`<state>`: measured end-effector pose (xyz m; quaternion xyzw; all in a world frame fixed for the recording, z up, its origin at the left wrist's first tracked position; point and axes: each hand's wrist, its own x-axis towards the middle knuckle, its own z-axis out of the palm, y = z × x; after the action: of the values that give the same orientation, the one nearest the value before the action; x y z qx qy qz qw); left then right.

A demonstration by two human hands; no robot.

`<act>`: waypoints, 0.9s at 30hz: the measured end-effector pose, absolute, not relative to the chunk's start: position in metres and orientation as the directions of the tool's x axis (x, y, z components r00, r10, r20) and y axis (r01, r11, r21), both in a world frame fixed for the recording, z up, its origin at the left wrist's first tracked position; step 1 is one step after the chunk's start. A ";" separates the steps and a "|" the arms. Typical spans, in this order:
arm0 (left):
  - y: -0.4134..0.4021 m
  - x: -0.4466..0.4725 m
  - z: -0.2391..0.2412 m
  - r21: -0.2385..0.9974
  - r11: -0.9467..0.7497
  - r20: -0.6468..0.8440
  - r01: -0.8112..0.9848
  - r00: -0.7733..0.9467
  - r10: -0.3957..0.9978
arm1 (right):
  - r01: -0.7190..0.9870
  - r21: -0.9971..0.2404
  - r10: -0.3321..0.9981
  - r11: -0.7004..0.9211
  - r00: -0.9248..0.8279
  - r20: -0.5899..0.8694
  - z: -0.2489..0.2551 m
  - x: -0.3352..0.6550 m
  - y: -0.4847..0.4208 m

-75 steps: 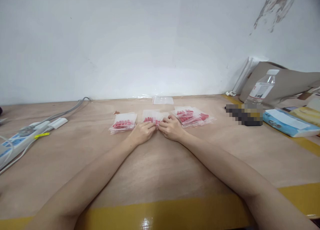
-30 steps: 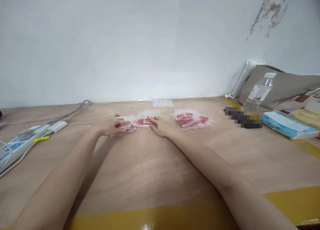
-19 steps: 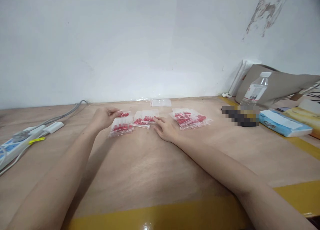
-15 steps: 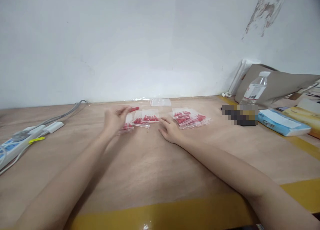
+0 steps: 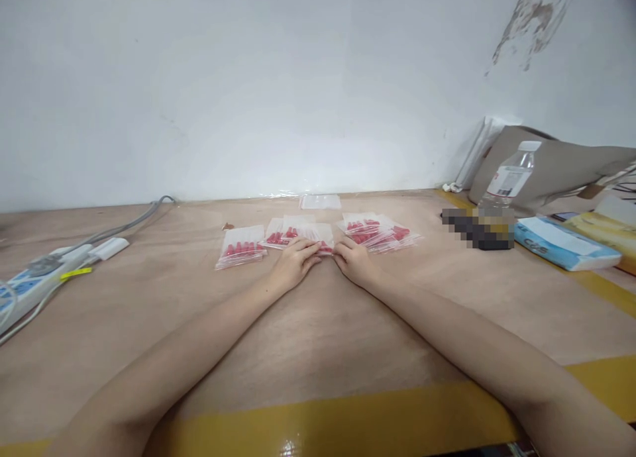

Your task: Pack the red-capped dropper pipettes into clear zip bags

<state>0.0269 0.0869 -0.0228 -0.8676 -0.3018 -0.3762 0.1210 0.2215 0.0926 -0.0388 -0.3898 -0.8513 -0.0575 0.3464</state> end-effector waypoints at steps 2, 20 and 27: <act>0.085 0.020 -0.022 -0.029 -0.793 0.708 0.609 0.573 0.414 | 0.717 -0.139 0.622 0.683 -0.470 0.626 -0.038 0.226 0.093; 0.072 0.000 -0.018 -0.303 -0.763 0.690 0.570 0.684 0.237 | 0.659 -0.059 0.543 0.750 -0.562 0.625 -0.030 0.251 0.085; 0.075 0.004 -0.022 -0.233 -0.763 0.713 0.603 0.639 0.287 | 0.650 0.106 0.437 0.752 -0.612 0.659 -0.026 0.220 0.082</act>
<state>0.0039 0.0752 -0.0215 -0.8750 -0.2545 -0.3401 0.2323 0.2200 0.0816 -0.0257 -0.3083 -0.8817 -0.1699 0.3142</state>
